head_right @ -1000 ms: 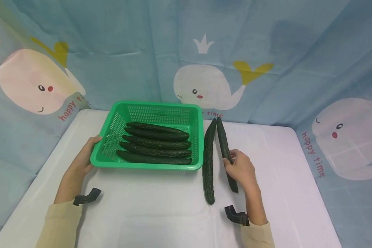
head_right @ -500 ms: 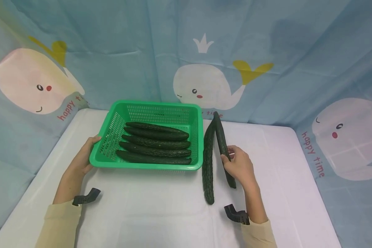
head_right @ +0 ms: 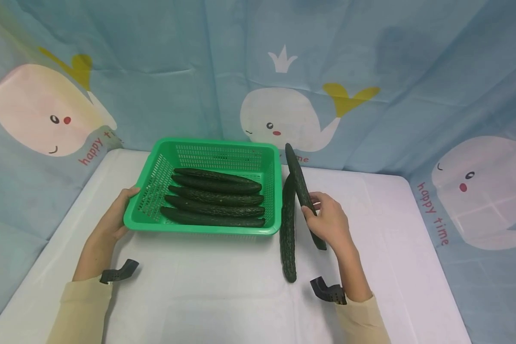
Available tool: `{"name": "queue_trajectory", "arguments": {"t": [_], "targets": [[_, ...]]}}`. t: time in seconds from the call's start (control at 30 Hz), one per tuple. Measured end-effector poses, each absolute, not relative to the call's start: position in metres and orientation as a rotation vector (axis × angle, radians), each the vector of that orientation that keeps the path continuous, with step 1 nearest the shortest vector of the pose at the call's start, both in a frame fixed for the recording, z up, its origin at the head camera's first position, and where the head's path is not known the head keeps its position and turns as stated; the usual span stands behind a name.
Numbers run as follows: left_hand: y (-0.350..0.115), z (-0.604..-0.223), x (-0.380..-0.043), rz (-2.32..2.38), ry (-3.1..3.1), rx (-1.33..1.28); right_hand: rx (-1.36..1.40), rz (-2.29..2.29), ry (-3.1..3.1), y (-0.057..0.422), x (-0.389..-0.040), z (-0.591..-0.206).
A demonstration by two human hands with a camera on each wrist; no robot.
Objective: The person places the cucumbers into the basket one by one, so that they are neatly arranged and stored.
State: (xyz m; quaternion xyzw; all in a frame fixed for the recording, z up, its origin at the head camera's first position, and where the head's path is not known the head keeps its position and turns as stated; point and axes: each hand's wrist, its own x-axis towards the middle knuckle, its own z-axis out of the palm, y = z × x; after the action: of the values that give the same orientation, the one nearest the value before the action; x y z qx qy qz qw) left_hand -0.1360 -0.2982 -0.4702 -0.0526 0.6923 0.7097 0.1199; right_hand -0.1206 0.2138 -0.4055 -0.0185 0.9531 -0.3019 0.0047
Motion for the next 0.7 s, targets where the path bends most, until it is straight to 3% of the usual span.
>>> {"name": "queue_trajectory", "arguments": {"t": [0.7], "targets": [[-0.3,-0.47,-0.135,2.051,2.053,-0.16,-0.206,-0.934,3.03,0.183,-0.134,-0.389]]}}
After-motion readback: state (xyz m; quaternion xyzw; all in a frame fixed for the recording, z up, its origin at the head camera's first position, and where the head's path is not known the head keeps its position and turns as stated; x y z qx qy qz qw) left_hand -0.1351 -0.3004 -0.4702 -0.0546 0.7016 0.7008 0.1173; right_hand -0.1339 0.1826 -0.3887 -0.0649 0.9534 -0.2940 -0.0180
